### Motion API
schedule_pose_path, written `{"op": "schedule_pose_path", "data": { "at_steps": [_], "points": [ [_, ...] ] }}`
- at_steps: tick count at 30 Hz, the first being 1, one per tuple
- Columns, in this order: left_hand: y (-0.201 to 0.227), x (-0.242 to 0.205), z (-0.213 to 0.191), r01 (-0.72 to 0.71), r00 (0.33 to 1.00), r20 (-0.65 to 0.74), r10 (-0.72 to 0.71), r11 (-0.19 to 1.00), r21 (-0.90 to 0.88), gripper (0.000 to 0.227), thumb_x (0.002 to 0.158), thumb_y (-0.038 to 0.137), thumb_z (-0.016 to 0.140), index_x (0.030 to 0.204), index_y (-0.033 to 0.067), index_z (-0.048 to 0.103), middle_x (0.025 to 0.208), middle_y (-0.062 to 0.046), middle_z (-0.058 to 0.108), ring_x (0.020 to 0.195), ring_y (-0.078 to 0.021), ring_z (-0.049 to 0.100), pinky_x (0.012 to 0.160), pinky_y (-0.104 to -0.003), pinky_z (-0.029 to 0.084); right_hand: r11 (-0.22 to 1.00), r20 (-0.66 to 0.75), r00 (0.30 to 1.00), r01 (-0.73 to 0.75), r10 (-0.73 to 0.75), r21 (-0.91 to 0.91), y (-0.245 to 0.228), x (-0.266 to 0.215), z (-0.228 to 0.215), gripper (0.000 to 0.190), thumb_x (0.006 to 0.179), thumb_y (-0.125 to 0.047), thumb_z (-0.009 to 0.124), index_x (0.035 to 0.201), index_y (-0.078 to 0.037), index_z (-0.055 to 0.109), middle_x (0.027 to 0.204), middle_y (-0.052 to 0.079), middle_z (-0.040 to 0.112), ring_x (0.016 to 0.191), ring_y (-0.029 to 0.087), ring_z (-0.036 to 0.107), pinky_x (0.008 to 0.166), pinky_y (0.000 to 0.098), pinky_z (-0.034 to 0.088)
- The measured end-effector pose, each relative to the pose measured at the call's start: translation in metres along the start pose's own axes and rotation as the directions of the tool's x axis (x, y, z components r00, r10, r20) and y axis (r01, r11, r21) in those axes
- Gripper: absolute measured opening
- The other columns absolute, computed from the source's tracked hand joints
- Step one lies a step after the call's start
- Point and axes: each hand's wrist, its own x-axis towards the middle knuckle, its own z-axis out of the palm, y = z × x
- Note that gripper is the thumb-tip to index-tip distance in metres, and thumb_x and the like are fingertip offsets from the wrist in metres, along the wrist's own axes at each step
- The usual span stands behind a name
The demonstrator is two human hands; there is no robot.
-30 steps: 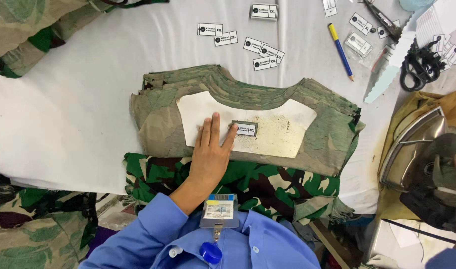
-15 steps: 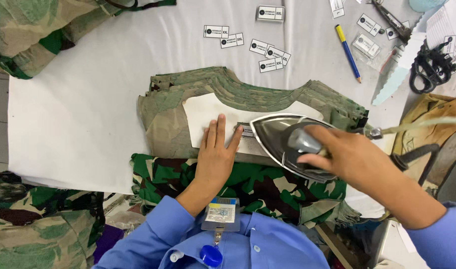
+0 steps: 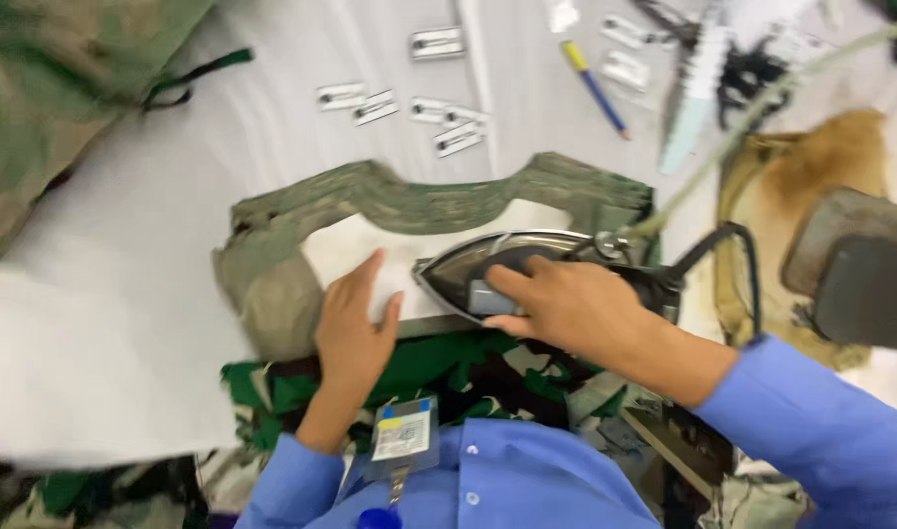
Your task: The person places a white template on the collar of a camouflage t-shirt, positions a size label on the template, and uses an iron to press the label onto the fabric. The person repeats this process for multiple shirts, stacking the finished items on the table.
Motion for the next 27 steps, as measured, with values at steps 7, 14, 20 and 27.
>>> {"op": "schedule_pose_path", "data": {
  "at_steps": [7,14,20,27],
  "points": [
    [0.002,0.013,-0.014,0.04,0.985,-0.17,-0.033,0.998,0.039,0.053,0.093,0.021,0.061,0.137,-0.0061,0.051,0.144,-0.024,0.043,0.134,-0.0387,0.04,0.107,-0.053,0.033,0.853,0.145,0.963,-0.267,0.225,0.448,0.05,-0.052,-0.013,0.059,0.086,-0.067,0.046,0.113,-0.015,0.048,0.063,0.012,0.058,0.056,0.034,0.059,0.048,0.0457,0.042],
    [-0.049,0.016,-0.005,0.07,0.96,-0.276,0.038,0.926,0.372,0.065,0.091,0.016,0.077,0.144,-0.0159,0.056,0.121,-0.032,0.054,0.108,-0.0447,0.051,0.085,-0.053,0.044,0.17,0.144,0.338,-0.743,0.93,0.648,0.153,-0.199,-0.013,0.09,0.088,-0.063,0.045,0.149,0.001,0.034,0.147,0.024,0.04,0.135,0.041,0.039,0.106,0.0499,0.033],
    [-0.036,0.025,-0.017,0.141,0.957,-0.289,-0.032,0.92,0.366,0.045,0.097,0.009,0.078,0.134,-0.0138,0.065,0.122,-0.026,0.056,0.095,-0.0302,0.061,0.074,-0.038,0.055,0.25,-0.13,0.214,-0.78,0.968,0.574,0.242,-0.243,0.055,0.045,0.103,-0.048,0.057,0.109,-0.005,0.048,0.07,0.024,0.054,0.078,0.05,0.051,0.06,0.0521,0.034],
    [-0.076,0.035,-0.016,0.282,0.936,-0.279,-0.214,0.931,0.231,0.03,0.104,0.019,0.074,0.121,-0.0052,0.07,0.121,-0.025,0.054,0.084,-0.0298,0.06,0.07,-0.04,0.054,0.127,-0.001,0.162,-0.771,0.987,0.624,0.264,-0.284,0.081,0.05,0.104,-0.054,0.05,0.099,-0.004,0.052,0.097,0.027,0.062,0.1,0.05,0.053,0.08,0.052,0.038]
  ]
}}
